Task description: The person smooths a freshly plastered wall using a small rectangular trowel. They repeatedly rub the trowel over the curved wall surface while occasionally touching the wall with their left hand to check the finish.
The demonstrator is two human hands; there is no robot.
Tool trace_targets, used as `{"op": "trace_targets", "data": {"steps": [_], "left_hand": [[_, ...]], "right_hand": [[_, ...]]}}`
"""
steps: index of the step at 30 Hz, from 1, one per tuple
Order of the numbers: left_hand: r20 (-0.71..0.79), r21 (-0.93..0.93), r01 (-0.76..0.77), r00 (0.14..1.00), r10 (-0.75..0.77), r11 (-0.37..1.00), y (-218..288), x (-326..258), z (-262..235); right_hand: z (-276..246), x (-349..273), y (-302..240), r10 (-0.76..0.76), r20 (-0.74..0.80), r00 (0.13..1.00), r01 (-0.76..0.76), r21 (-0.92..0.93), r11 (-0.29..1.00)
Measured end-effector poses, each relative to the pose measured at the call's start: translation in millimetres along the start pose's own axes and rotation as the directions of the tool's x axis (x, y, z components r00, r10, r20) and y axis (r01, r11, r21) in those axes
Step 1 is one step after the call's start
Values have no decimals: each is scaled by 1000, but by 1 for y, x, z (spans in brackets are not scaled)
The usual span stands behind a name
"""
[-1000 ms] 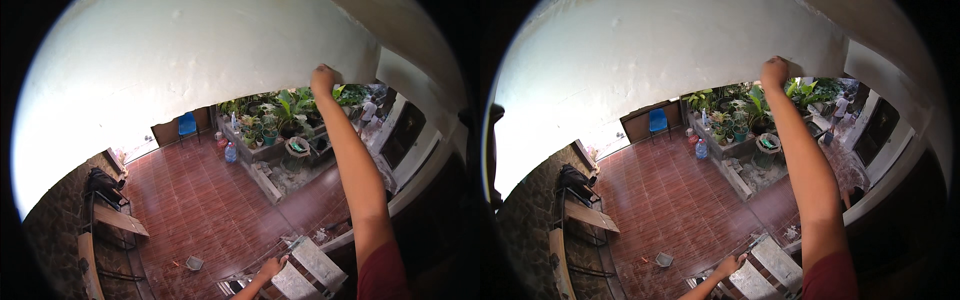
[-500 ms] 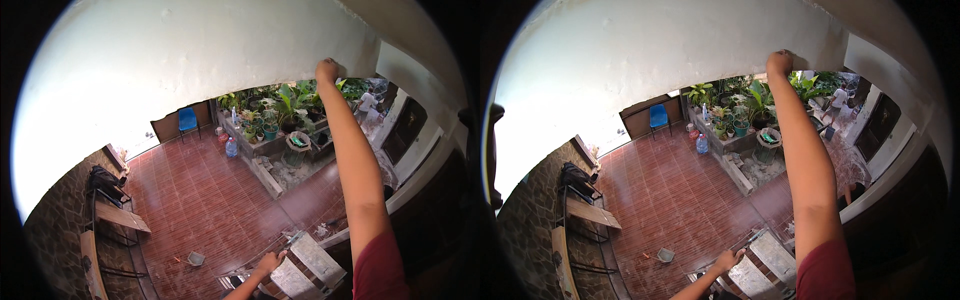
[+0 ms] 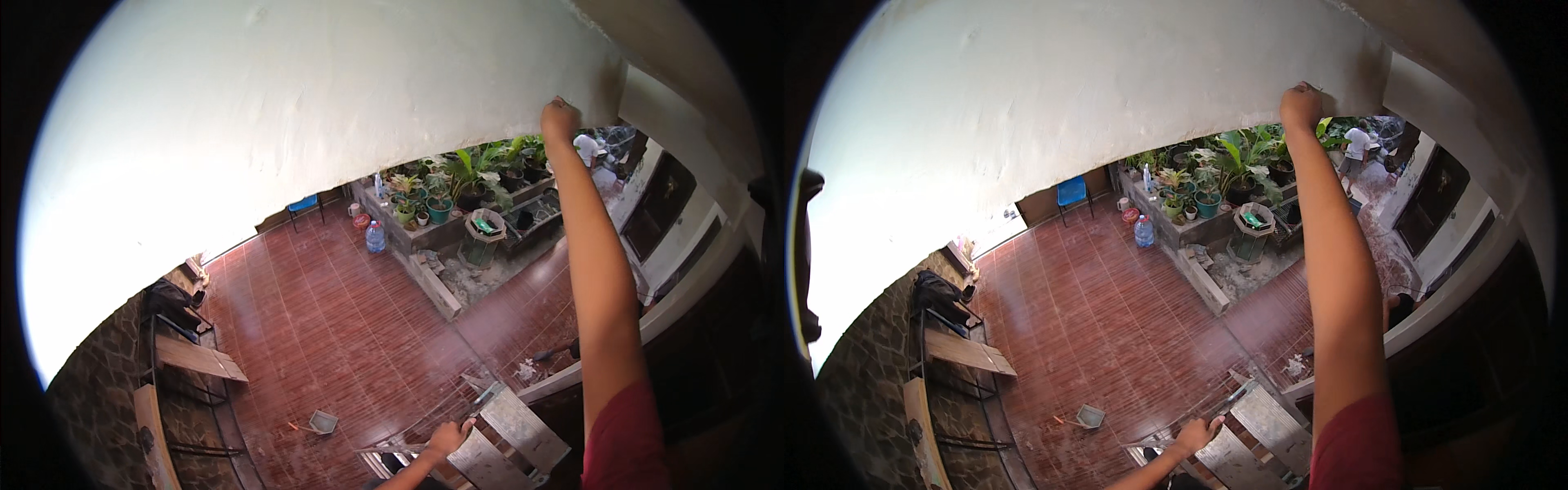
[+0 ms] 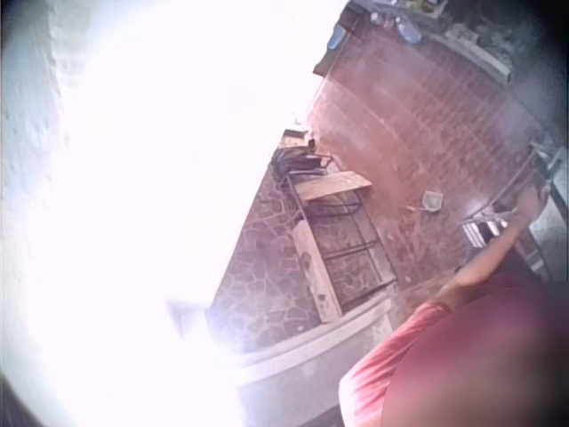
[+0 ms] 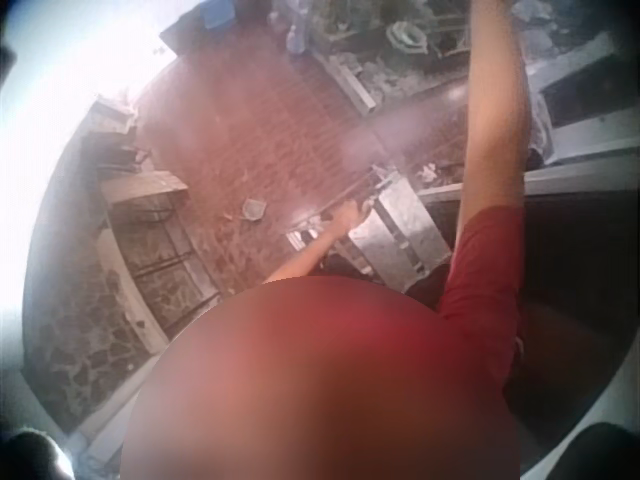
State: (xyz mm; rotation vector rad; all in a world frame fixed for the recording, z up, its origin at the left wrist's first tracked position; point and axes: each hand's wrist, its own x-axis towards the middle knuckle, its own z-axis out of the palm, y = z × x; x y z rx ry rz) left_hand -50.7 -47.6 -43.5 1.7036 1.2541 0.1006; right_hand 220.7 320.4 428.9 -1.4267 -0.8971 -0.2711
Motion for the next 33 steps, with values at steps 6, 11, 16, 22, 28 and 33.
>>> {"op": "trace_targets", "data": {"steps": [6, 11, 16, 22, 28, 33], "left_hand": [[81, 43, -11, 997, 7, 999, -6, 13, 4], [121, 86, -24, 993, 13, 996, -7, 16, 6], [139, 73, -138, 982, 127, 988, -10, 13, 2], [154, 97, -123, 982, 107, 988, -27, 27, 16], [224, 139, -48, 974, 16, 989, -46, 37, 36], [171, 134, -168, 975, 144, 977, -46, 41, 33]], "right_hand": [[2, -2, 12, -126, -75, 989, 121, -73, 990], [-1, -8, 8, -124, -3, 992, 124, -42, 991], [0, -5, 11, -117, -69, 991, 113, -55, 992], [1, 11, 18, -85, -58, 995, 82, -55, 995], [2, 10, 25, -120, -44, 992, 121, 25, 992], [6, -10, 15, -4, -29, 1000, 7, 104, 995]]}}
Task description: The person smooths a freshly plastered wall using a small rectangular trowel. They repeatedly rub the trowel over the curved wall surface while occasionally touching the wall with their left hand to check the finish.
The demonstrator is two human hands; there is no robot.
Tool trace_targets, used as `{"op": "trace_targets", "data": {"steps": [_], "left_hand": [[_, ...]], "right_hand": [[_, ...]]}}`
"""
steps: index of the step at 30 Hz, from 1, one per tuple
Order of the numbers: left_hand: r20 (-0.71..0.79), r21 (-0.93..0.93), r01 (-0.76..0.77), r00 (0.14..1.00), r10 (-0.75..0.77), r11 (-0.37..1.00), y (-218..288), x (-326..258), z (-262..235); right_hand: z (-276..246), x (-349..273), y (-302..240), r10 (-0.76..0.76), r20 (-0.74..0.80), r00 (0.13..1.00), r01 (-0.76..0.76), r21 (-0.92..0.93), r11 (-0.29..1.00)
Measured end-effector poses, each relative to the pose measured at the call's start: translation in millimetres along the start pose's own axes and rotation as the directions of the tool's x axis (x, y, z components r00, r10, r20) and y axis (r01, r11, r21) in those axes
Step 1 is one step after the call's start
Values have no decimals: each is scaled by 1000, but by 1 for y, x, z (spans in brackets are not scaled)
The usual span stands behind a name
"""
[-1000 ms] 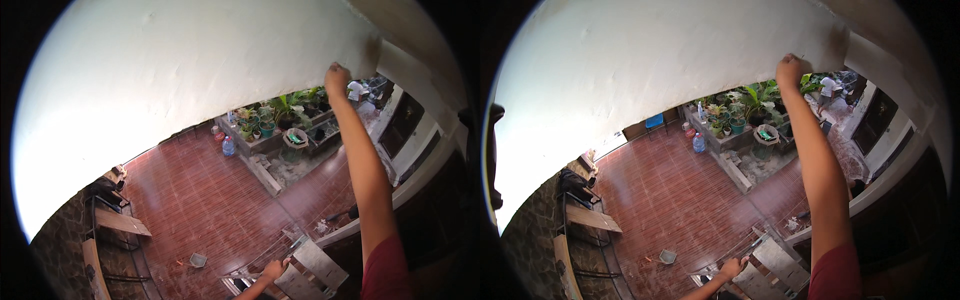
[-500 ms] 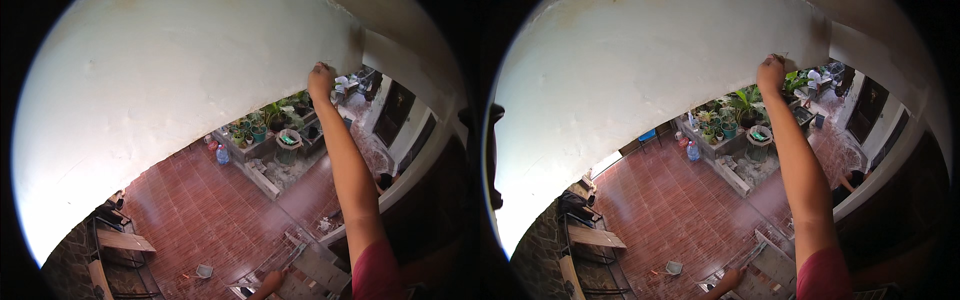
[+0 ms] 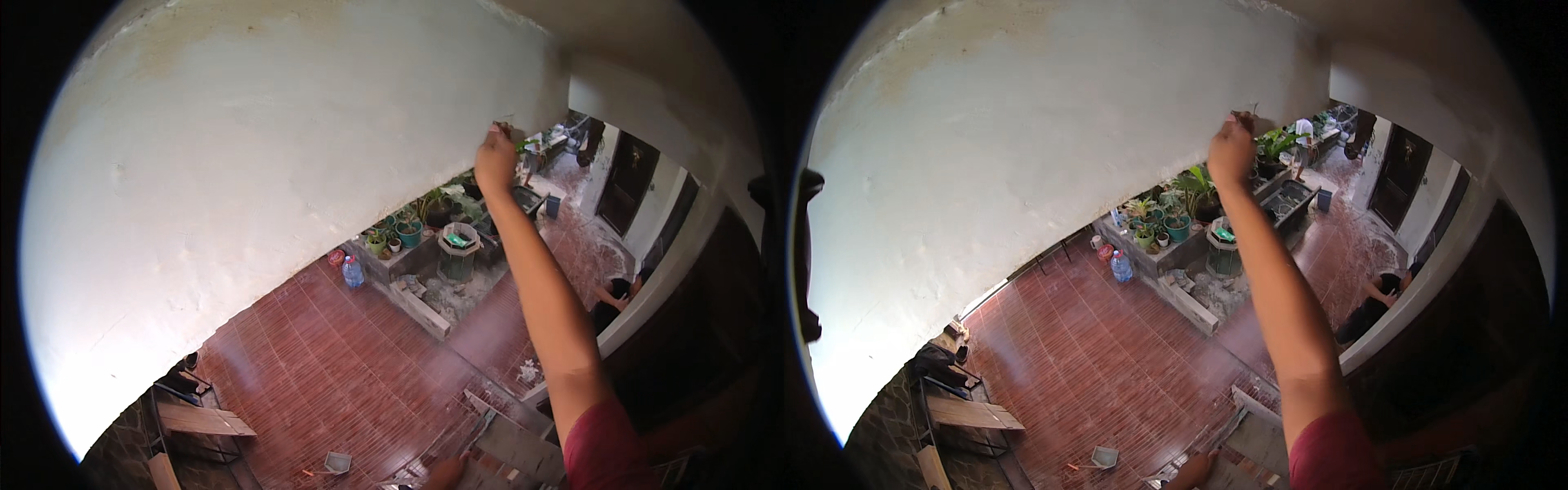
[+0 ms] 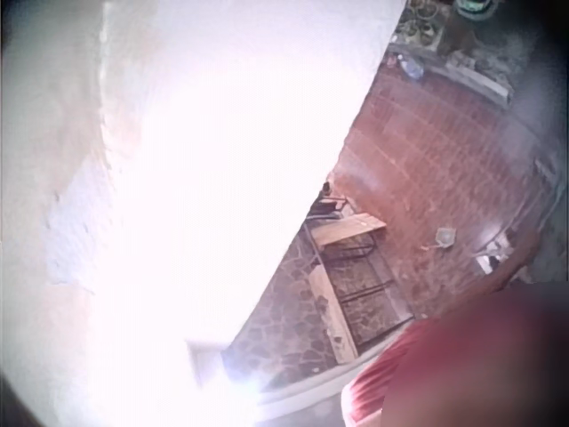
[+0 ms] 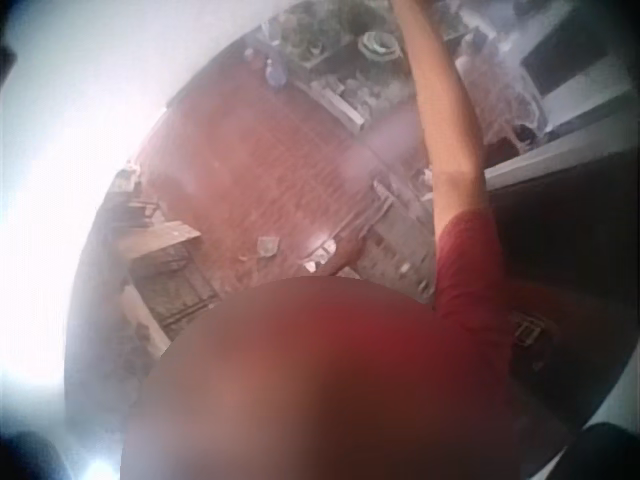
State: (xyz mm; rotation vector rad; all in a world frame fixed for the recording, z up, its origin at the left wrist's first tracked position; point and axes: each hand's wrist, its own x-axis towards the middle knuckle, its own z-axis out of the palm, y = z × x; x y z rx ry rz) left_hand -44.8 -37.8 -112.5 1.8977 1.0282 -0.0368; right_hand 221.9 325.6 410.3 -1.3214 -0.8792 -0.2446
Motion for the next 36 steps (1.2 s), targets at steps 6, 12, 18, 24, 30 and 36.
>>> {"op": "trace_targets", "data": {"steps": [6, 12, 18, 24, 30, 36], "left_hand": [[90, -105, 29, 996, -19, 994, 10, -7, -11], [197, -74, 4, 980, 11, 997, 23, -14, -26], [232, -117, 55, 972, -26, 992, 25, -15, -31], [193, -299, -63, 973, 125, 952, 23, -16, -31], [117, -396, -66, 986, 122, 916, 28, -18, -34], [382, -218, 25, 922, 62, 976, -2, 2, -16]], "right_hand": [[-1, -32, -26, -252, -192, 949, 237, -95, 967], [7, -50, -28, -388, -159, 908, 337, -275, 901], [19, -72, -37, -40, -2, 999, 40, -53, 998], [14, -93, -62, -121, -138, 983, 126, 23, 992], [7, -111, -90, -60, -12, 998, 60, -16, 998], [6, -124, -116, -218, -151, 964, 198, -134, 971]]}}
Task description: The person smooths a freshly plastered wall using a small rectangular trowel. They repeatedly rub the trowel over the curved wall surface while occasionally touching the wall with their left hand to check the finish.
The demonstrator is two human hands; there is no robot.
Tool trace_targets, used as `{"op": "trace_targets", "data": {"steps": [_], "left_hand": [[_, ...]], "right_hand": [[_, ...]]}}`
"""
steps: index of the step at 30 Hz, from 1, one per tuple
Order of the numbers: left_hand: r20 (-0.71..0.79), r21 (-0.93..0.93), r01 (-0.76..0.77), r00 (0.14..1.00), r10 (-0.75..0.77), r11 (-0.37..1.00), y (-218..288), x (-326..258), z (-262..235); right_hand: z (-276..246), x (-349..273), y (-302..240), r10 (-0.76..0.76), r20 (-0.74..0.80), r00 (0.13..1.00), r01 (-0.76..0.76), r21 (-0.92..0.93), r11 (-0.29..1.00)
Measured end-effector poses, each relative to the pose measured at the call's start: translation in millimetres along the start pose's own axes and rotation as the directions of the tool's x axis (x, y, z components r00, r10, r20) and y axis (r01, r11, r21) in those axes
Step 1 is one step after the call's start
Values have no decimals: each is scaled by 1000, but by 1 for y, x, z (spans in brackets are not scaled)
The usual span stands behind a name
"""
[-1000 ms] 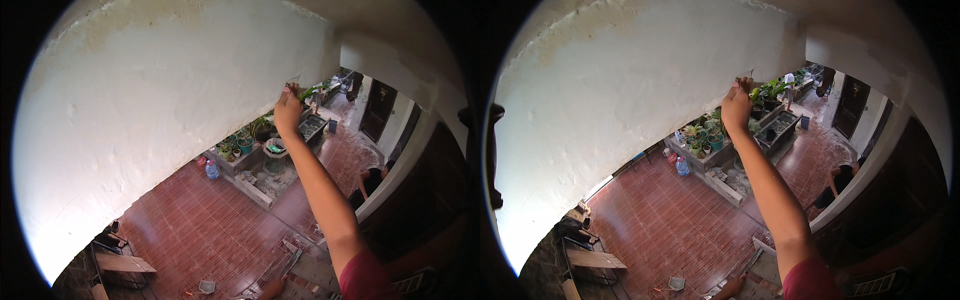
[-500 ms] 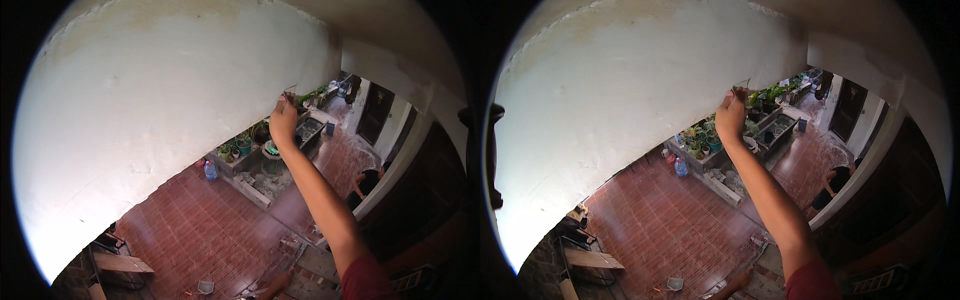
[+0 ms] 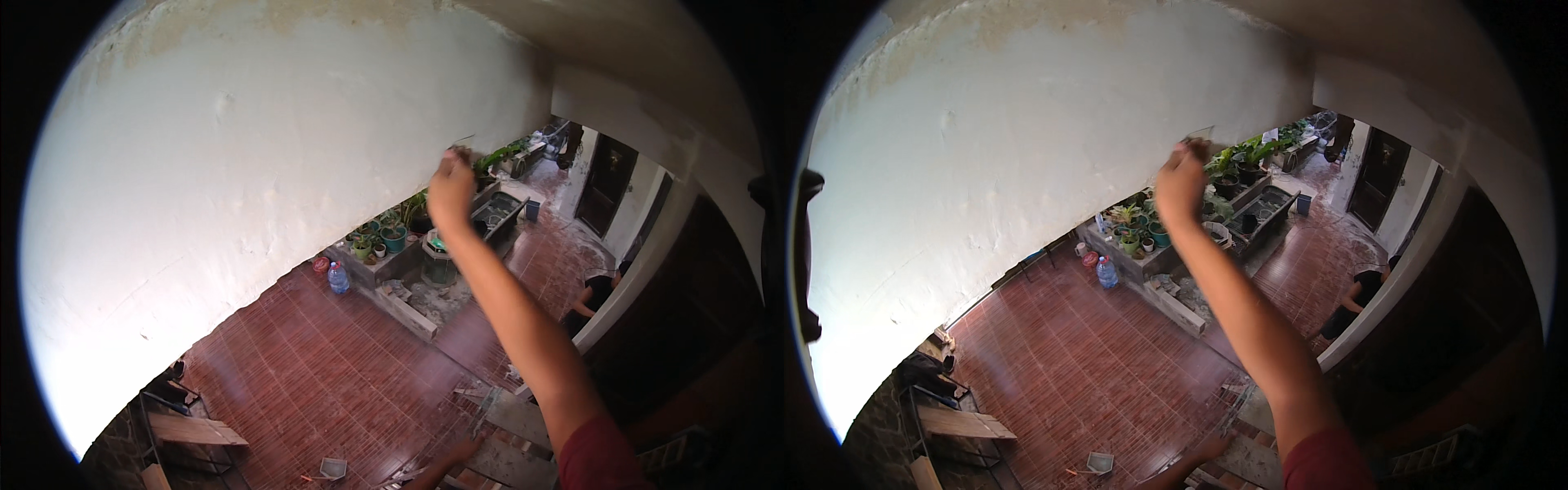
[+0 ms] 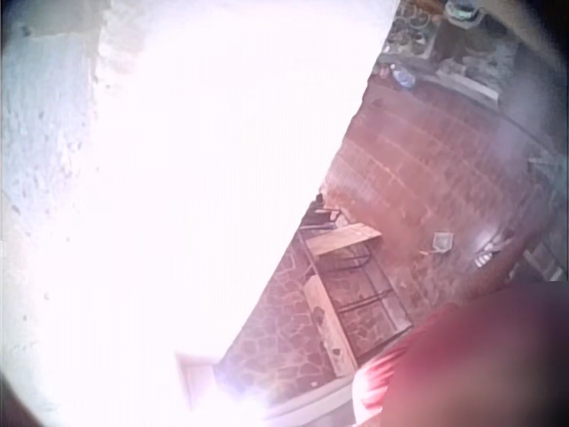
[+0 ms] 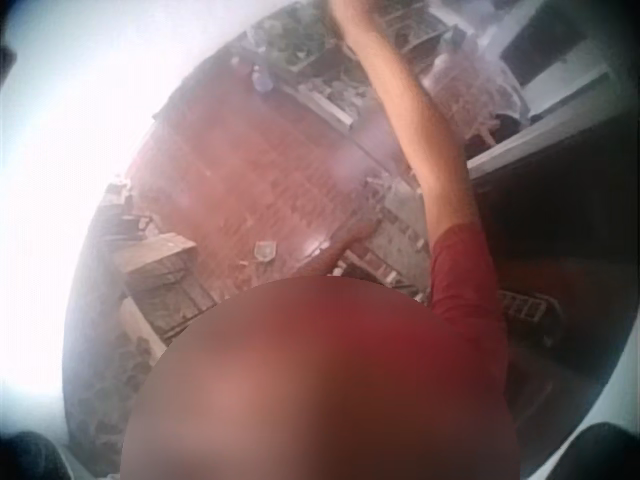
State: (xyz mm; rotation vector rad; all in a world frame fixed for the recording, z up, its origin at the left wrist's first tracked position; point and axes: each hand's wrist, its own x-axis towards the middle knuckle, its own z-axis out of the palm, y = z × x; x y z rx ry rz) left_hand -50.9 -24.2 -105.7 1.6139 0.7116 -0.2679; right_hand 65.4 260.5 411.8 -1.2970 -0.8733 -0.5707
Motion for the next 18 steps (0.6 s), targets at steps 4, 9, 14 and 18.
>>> {"op": "trace_targets", "data": {"steps": [4, 9, 14, 18], "left_hand": [[-264, -64, -232, 942, 208, 971, -20, 3, 8], [1, -124, 56, 998, -56, 991, -10, -14, -2], [-190, -90, 84, 977, -100, 992, 6, -26, -1], [-235, -116, 82, 966, -108, 990, 7, -28, 6]], "right_hand": [[5, -14, -7, 179, 197, 964, -207, 136, 969], [-3, -18, -32, -137, -158, 978, 124, -86, 989], [-19, -15, -53, 417, 489, 766, -561, 190, 806], [-2, -37, -46, 127, 193, 973, -151, 118, 981]]}}
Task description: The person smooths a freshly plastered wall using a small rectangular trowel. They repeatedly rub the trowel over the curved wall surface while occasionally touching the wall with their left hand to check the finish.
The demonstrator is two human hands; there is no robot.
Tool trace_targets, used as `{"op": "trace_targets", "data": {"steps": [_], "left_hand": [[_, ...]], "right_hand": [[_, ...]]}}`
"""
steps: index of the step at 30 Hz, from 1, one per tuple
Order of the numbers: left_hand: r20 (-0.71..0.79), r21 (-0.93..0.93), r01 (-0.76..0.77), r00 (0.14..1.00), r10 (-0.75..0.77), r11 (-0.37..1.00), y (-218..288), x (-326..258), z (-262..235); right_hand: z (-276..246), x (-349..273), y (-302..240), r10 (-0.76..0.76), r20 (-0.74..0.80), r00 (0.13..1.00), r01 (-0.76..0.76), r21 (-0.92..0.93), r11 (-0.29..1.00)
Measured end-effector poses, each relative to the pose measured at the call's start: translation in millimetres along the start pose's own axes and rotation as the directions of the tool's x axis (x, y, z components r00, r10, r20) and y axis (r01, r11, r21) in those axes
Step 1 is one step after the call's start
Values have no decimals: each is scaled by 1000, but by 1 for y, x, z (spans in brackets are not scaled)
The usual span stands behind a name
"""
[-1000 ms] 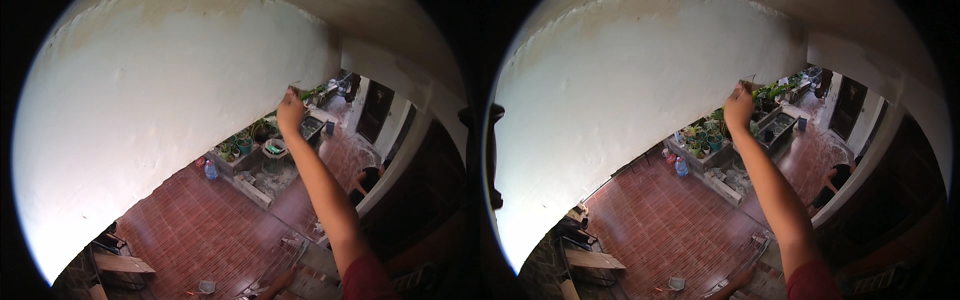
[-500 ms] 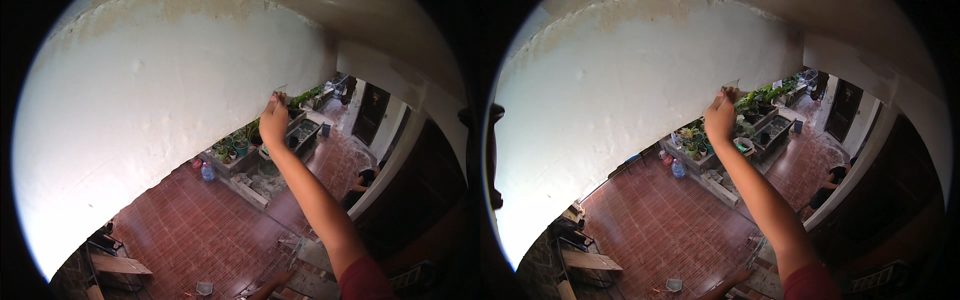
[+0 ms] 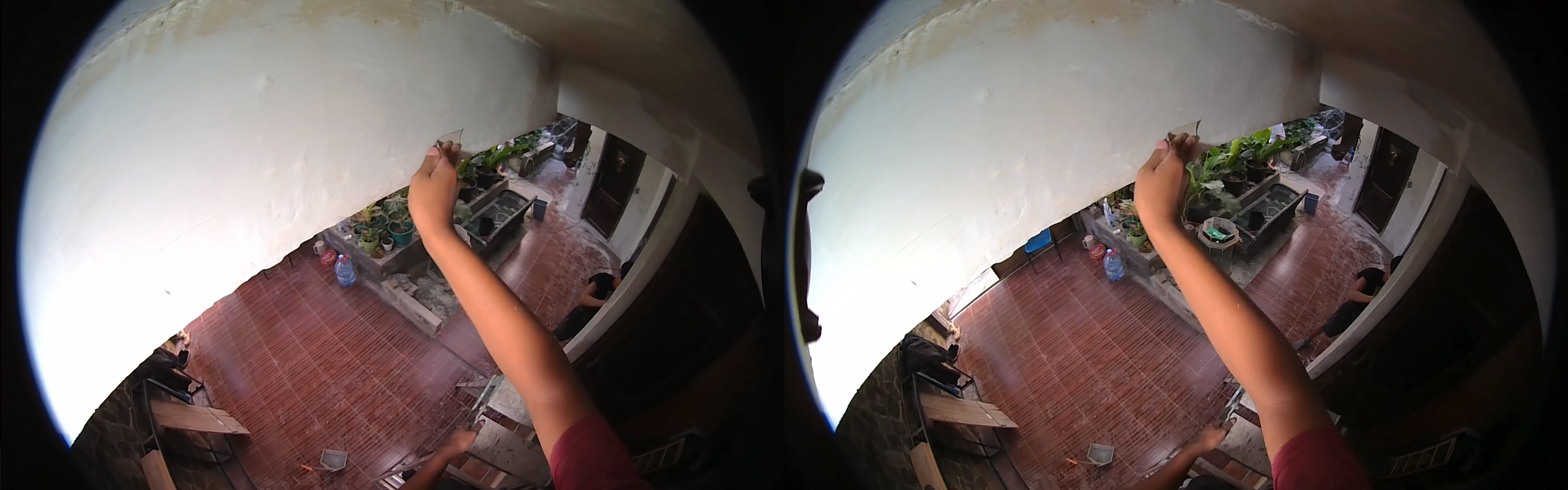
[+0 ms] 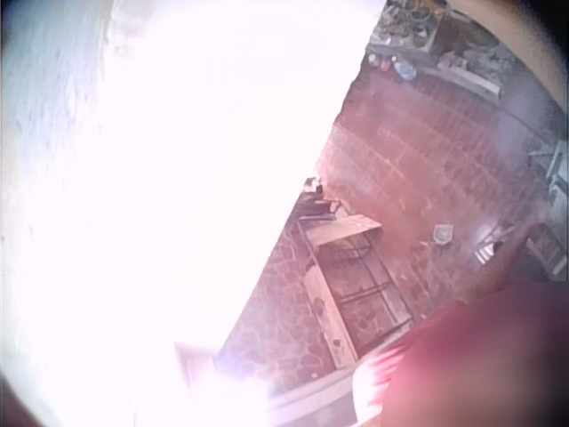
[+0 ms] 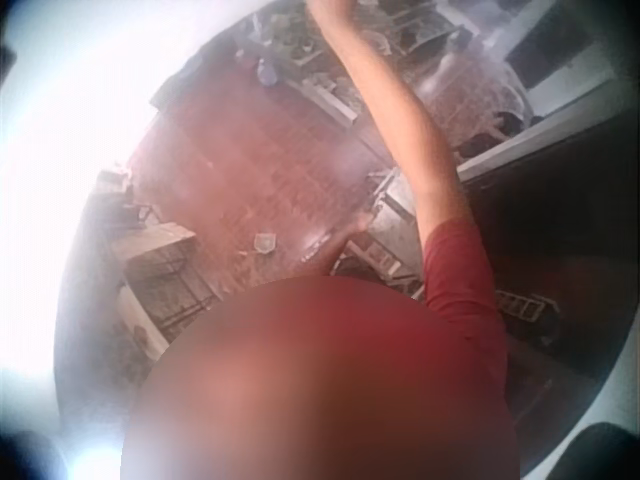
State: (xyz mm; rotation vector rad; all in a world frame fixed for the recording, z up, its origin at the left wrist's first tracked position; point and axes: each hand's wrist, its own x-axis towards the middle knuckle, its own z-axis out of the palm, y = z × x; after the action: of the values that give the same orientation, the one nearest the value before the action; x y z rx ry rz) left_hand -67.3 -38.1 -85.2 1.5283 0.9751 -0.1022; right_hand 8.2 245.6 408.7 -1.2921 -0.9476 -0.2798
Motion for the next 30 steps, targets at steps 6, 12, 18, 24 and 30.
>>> {"op": "trace_targets", "data": {"steps": [6, 12, 18, 24, 30], "left_hand": [[-35, 21, 4, 999, -3, 1000, 5, -9, -3], [-71, 47, -58, 996, 62, 997, 4, -11, 0], [-116, 53, -85, 989, 91, 995, 2, -11, 0], [-111, 30, -124, 986, 126, 992, 8, -15, -3], [-65, 129, -54, 996, 63, 990, -7, 2, 5]], "right_hand": [[14, -5, -4, 52, -70, 996, -48, 53, 997], [-9, -8, -31, 274, 252, 928, -342, 291, 893], [22, -28, -7, 3, -43, 999, 3, 139, 990], [25, -37, -15, -62, 14, 998, 62, 26, 998], [22, -55, -36, -5, 3, 1000, 5, 61, 998]]}}
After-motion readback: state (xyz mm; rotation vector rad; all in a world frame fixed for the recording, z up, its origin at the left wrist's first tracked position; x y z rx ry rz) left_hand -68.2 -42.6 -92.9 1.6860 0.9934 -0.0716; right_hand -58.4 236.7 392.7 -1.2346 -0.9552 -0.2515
